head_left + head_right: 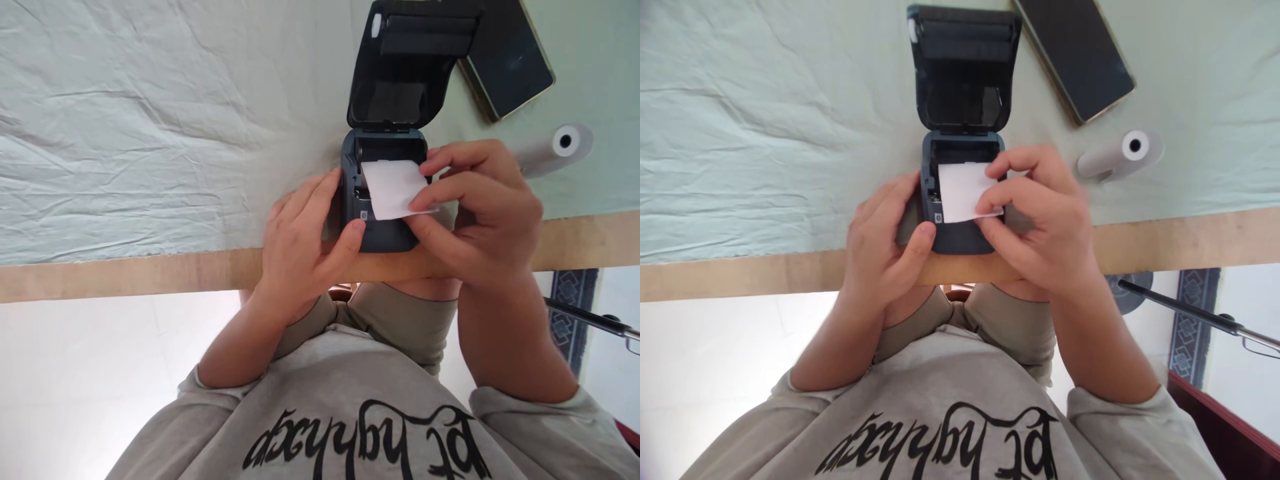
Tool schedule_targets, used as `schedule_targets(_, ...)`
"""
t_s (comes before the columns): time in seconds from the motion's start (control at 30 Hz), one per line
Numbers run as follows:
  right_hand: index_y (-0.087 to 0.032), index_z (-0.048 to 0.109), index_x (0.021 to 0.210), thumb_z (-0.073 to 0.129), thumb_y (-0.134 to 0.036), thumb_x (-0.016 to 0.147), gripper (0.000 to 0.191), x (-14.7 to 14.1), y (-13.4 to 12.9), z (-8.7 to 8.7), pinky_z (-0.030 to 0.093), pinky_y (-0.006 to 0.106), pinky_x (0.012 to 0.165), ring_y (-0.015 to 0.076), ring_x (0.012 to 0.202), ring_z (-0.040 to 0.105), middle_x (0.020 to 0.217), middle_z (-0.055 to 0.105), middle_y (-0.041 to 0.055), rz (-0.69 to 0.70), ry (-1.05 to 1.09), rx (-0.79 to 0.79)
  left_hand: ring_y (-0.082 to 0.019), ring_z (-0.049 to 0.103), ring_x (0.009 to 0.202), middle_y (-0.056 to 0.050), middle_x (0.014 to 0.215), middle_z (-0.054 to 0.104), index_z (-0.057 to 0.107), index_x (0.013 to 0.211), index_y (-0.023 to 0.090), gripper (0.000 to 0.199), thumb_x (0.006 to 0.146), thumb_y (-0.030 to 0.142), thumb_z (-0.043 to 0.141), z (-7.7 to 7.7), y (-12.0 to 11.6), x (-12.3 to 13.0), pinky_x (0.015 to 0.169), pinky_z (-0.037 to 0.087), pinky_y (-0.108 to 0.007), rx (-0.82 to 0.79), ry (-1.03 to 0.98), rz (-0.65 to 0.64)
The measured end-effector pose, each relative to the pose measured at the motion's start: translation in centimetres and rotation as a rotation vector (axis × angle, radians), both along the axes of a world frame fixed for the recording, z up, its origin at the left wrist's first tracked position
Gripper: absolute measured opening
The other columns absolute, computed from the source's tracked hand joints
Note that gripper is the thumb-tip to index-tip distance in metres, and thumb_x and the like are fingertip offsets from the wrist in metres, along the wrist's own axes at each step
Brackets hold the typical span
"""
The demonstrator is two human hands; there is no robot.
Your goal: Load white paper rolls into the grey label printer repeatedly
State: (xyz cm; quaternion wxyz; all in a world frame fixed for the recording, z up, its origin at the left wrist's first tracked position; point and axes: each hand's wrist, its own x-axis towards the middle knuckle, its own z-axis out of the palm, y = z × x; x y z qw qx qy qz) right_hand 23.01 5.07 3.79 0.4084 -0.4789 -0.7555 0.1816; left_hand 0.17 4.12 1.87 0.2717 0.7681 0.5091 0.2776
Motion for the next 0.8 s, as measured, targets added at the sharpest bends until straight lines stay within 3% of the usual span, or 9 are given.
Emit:
schedule_targets(0.3,-0.031,0.071,0.089,0.072,-0.023,0.086,0.009,-1.1,-1.7,-2.8,0.053,0.058,0.113,0.0293,0.121,0.062,0.113,0.06,0.0056,-0.009,0.047,0.048,-0.033,0.066,0.13,-0.014,0.142,0.069,0.055,0.144,0.023,0.06,0.105,0.067,0.042,0.0,0.0,0.4,0.107,0.049,-0.047,-0.015,-0.003,0.035)
schedule_targets(0.4,-0.031,0.071,0.092,0.071,-0.033,0.089,0.004,-1.0,-1.9,-3.2,0.05,0.061,0.116,0.0316,0.126,0.059,0.115,0.058,0.0063,0.009,0.07,0.056,-0.035,0.066,0.13,-0.012,0.143,0.069,0.055,0.144,0.026,0.059,0.101,0.066,0.051,-0.1,0.0,0.5,0.109,0.049,-0.05,-0.029,0.009,0.06)
schedule_targets(0.47,-0.031,0.07,0.098,0.069,-0.041,0.091,0.013,-0.7,-2.0,-3.3,0.049,0.063,0.117,0.0322,0.125,0.06,0.119,0.057,0.0066,0.009,0.086,0.06,-0.036,0.066,0.129,-0.012,0.142,0.069,0.056,0.143,0.026,0.058,0.099,0.063,0.056,-0.2,-0.1,0.6,0.109,0.049,-0.051,-0.026,0.017,0.073)
schedule_targets(0.57,-0.033,0.065,0.114,0.066,-0.048,0.092,0.027,0.0,-1.7,-3.1,0.049,0.065,0.115,0.0336,0.127,0.06,0.127,0.056,0.0072,-0.087,0.101,0.037,-0.037,0.066,0.128,-0.012,0.142,0.069,0.055,0.144,0.026,0.057,0.097,0.06,0.059,-0.1,-0.1,0.6,0.108,0.049,-0.052,-0.027,0.026,0.072)
schedule_targets(0.67,-0.041,0.056,0.13,0.066,-0.052,0.091,0.042,0.2,-0.6,-2.3,0.056,0.059,0.109,0.0338,0.137,0.056,0.147,0.053,0.0046,-0.171,0.13,-0.047,-0.037,0.065,0.13,-0.012,0.143,0.068,0.055,0.144,0.026,0.059,0.096,0.058,0.061,-0.1,-0.1,0.6,0.109,0.048,-0.053,-0.037,0.039,0.065)
schedule_targets(0.73,-0.048,0.049,0.137,0.064,-0.049,0.094,0.045,0.1,0.5,-1.4,0.055,0.053,0.113,0.0297,0.146,0.053,0.158,0.047,-0.0021,-0.143,0.167,-0.099,-0.037,0.065,0.13,-0.011,0.144,0.068,0.055,0.144,0.026,0.058,0.096,0.057,0.061,-0.1,-0.1,0.6,0.11,0.048,-0.053,-0.031,0.047,0.066)
schedule_targets(0.8,-0.056,0.047,0.141,0.06,-0.041,0.099,0.047,-0.1,2.0,-0.5,0.046,0.047,0.126,0.0223,0.154,0.046,0.158,0.044,-0.0091,-0.077,0.2,-0.106,-0.037,0.065,0.129,-0.011,0.143,0.068,0.055,0.144,0.026,0.057,0.095,0.055,0.061,-0.1,-0.1,0.6,0.109,0.048,-0.053,-0.019,0.049,0.072)
